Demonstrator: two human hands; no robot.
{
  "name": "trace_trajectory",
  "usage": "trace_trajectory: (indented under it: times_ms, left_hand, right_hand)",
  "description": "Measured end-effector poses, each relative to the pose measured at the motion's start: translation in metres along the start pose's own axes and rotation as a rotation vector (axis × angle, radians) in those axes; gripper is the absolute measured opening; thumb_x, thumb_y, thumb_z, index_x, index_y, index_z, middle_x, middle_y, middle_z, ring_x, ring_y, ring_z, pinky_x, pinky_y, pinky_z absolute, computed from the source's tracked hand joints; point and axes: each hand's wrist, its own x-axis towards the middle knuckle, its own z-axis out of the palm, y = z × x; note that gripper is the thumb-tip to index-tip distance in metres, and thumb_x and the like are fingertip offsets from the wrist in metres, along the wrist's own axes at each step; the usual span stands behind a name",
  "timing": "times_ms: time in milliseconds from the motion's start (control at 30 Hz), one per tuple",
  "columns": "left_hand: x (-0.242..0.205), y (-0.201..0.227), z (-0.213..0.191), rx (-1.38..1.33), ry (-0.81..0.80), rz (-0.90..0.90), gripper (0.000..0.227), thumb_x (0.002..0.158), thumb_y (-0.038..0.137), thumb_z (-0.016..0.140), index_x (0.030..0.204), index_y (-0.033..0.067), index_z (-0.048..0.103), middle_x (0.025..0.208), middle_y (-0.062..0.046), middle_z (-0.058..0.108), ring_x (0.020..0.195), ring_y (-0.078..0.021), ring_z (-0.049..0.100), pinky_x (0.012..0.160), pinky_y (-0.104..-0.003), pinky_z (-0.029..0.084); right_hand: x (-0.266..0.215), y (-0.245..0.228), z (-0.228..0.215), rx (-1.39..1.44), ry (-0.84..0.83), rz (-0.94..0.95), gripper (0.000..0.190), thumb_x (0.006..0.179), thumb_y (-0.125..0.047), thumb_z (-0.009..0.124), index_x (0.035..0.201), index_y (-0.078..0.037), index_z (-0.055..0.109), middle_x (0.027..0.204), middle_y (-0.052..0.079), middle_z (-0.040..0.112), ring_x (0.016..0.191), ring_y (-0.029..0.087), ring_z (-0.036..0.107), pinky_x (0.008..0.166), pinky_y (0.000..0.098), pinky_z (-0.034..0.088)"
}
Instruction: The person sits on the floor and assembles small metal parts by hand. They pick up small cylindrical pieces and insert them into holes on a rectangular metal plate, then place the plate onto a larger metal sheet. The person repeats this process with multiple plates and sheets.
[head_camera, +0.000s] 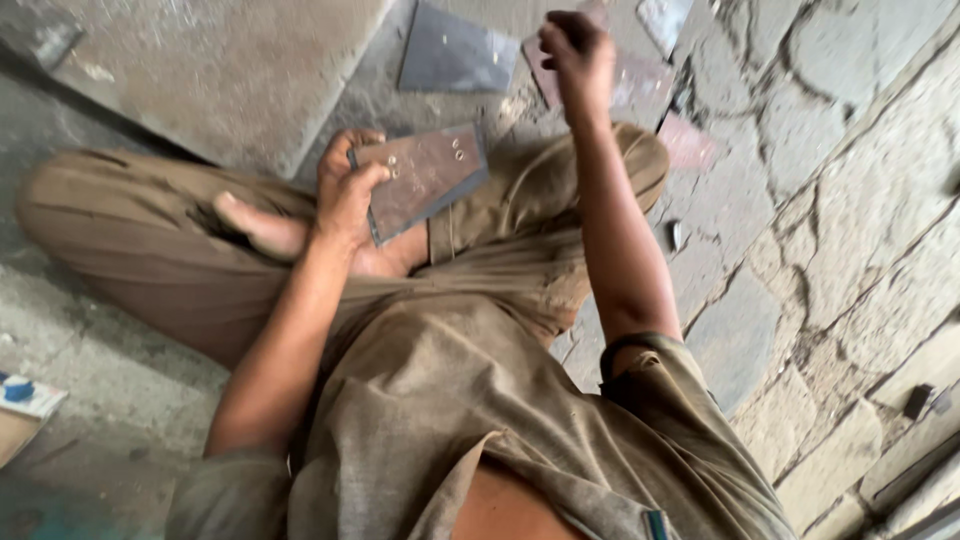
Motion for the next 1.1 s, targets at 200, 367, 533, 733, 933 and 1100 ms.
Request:
trace_trajectory:
  times_ms: [200,367,533,733,933,1100]
  left_hand:
    - [0.007,-0.01,-0.004,0.011,0.061,-0.015,0.033,0.081,-0.006,0.059,0.11,0.0066,0.063,0.098,-0.001,0.066,0.088,-0.0088,0.062,0.077,-0.023,0.053]
    - [0.016,-0.01,0.001,0.063,0.092,-0.037,0.031,0.082,-0.008,0.059,0.108,0.0067,0.062,0.098,0.0,0.064,0.088,-0.0075,0.06,0.076,-0.022,0.051]
    - [0.017,-0.012,0.0,0.032,0.097,-0.126,0.031,0.083,-0.008,0.058,0.11,0.0071,0.061,0.095,0.001,0.063,0.082,-0.0068,0.057,0.069,-0.022,0.047]
    - [0.018,-0.013,0.001,0.068,0.067,-0.056,0.031,0.084,-0.009,0.058,0.111,0.0066,0.061,0.096,0.002,0.063,0.084,-0.0053,0.057,0.073,-0.022,0.049]
    - [0.016,-0.015,-0.001,0.04,0.087,-0.087,0.032,0.084,-0.008,0.057,0.113,0.0066,0.06,0.094,0.002,0.062,0.08,-0.0044,0.055,0.068,-0.021,0.046]
    - [0.015,-0.013,0.0,0.039,0.092,-0.068,0.032,0.085,-0.008,0.057,0.113,0.0062,0.06,0.094,0.001,0.062,0.079,-0.0048,0.055,0.067,-0.021,0.046]
  right_hand:
    - [0.066,0.046,0.063,-0.582,0.109,-0.416,0.033,0.086,-0.018,0.081,0.111,-0.001,0.068,0.099,0.017,0.076,0.089,0.032,0.073,0.077,0.0432,0.059]
    - [0.097,0.066,0.078,-0.717,0.04,-0.399,0.015,0.089,-0.008,0.071,0.103,-0.008,0.068,0.095,0.008,0.076,0.081,0.026,0.071,0.073,0.0409,0.058]
    - [0.11,0.064,0.07,-0.696,0.143,-0.413,0.006,0.096,-0.006,0.072,0.1,-0.009,0.071,0.087,0.005,0.073,0.075,0.02,0.07,0.068,0.0373,0.057]
    - [0.124,0.041,0.074,-0.779,0.045,-0.636,0.007,0.093,-0.004,0.073,0.097,-0.009,0.072,0.085,0.005,0.074,0.073,0.02,0.069,0.068,0.0383,0.057]
    - [0.129,0.05,0.077,-0.78,-0.047,-0.584,0.007,0.093,-0.003,0.072,0.098,-0.007,0.073,0.084,0.007,0.076,0.067,0.021,0.069,0.063,0.0389,0.057]
    - [0.126,0.044,0.077,-0.788,-0.021,-0.662,0.006,0.09,-0.005,0.074,0.095,-0.007,0.072,0.084,0.007,0.076,0.067,0.025,0.07,0.062,0.0394,0.057]
